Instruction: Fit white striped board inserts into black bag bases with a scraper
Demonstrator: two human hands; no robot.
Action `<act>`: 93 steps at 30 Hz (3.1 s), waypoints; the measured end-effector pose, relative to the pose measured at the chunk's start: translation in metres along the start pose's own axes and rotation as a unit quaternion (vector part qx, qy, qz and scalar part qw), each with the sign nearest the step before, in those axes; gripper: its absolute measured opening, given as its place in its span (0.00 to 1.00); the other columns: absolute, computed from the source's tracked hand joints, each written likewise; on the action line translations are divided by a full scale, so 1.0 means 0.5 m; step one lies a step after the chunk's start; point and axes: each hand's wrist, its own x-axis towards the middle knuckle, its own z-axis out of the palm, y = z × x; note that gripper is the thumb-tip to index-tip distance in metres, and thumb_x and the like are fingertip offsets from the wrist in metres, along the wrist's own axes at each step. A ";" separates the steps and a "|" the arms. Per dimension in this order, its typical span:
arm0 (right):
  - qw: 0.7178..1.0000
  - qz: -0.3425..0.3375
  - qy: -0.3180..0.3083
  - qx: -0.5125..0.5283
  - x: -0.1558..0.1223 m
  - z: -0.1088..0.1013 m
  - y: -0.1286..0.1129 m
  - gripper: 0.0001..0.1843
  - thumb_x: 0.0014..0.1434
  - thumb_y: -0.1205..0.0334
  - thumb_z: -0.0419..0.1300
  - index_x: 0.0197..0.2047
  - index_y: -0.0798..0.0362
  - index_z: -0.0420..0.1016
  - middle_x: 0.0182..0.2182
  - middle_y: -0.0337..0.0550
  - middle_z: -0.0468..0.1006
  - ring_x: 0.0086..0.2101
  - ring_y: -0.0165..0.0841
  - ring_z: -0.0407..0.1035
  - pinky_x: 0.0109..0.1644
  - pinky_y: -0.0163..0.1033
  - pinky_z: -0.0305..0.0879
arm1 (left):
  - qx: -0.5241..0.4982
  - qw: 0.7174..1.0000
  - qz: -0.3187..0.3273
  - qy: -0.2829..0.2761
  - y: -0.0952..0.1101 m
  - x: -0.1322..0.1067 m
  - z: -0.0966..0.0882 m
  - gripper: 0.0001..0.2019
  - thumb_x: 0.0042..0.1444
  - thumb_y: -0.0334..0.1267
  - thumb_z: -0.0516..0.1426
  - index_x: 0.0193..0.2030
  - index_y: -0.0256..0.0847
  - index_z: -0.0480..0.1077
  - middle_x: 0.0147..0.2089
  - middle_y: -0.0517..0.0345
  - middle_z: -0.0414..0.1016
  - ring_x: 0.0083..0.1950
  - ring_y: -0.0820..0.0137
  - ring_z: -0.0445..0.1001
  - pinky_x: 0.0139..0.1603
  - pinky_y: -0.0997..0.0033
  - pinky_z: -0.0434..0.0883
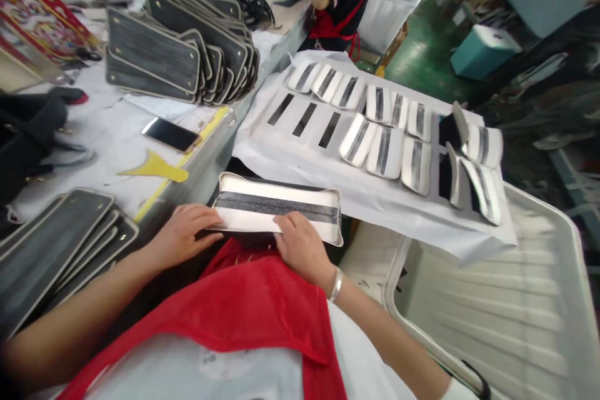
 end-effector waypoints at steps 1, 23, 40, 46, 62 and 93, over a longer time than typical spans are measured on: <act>0.999 -0.025 -0.017 0.030 0.016 0.011 -0.012 0.13 0.60 0.65 0.53 0.48 0.57 0.68 0.40 0.47 0.69 0.42 0.34 0.63 0.49 0.37 0.59 | -0.008 1.000 0.009 -0.004 -0.014 -0.008 -0.002 0.09 0.57 0.42 0.55 0.40 0.42 0.73 0.42 0.55 0.75 0.46 0.66 0.69 0.47 0.63 0.61; 0.998 -0.043 -0.038 -0.012 0.070 0.081 -0.052 0.13 0.62 0.64 0.49 0.30 0.55 0.71 0.30 0.43 0.69 0.33 0.31 0.61 0.40 0.35 0.55 | 0.047 0.995 0.030 0.082 0.006 -0.017 0.043 0.05 0.57 0.33 0.55 0.34 0.43 0.73 0.41 0.65 0.78 0.48 0.68 0.68 0.59 0.59 0.58; 0.998 -0.012 -0.021 -0.062 0.073 0.080 -0.086 0.14 0.60 0.68 0.51 0.50 0.58 0.66 0.39 0.49 0.67 0.37 0.35 0.61 0.40 0.38 0.59 | -0.137 0.948 -0.270 0.096 0.022 -0.007 0.061 0.08 0.49 0.40 0.58 0.25 0.39 0.68 0.56 0.49 0.61 0.57 0.57 0.62 0.58 0.57 0.61; 0.968 -0.208 -0.045 -0.129 0.061 0.100 -0.078 0.17 0.64 0.68 0.44 0.53 0.63 0.65 0.39 0.52 0.68 0.36 0.38 0.58 0.39 0.43 0.61 | -0.175 0.935 -0.289 0.105 0.026 -0.001 0.064 0.05 0.48 0.35 0.56 0.23 0.39 0.66 0.60 0.48 0.58 0.61 0.59 0.59 0.60 0.59 0.59; 0.961 -0.231 0.031 -0.148 -0.002 0.094 0.002 0.21 0.64 0.67 0.46 0.59 0.61 0.62 0.51 0.52 0.69 0.49 0.39 0.60 0.48 0.46 0.59 | -0.170 0.934 -0.305 0.073 0.035 0.006 0.078 0.13 0.50 0.44 0.57 0.22 0.40 0.61 0.64 0.46 0.52 0.65 0.59 0.55 0.61 0.61 0.58; 0.925 -0.271 0.194 -0.183 0.024 0.082 0.043 0.22 0.57 0.59 0.56 0.55 0.53 0.67 0.52 0.50 0.71 0.50 0.41 0.66 0.61 0.53 0.51 | -0.129 0.946 -0.241 0.172 -0.080 0.004 0.027 0.29 0.57 0.40 0.52 0.64 0.39 0.49 0.64 0.44 0.57 0.65 0.62 0.56 0.64 0.56 0.57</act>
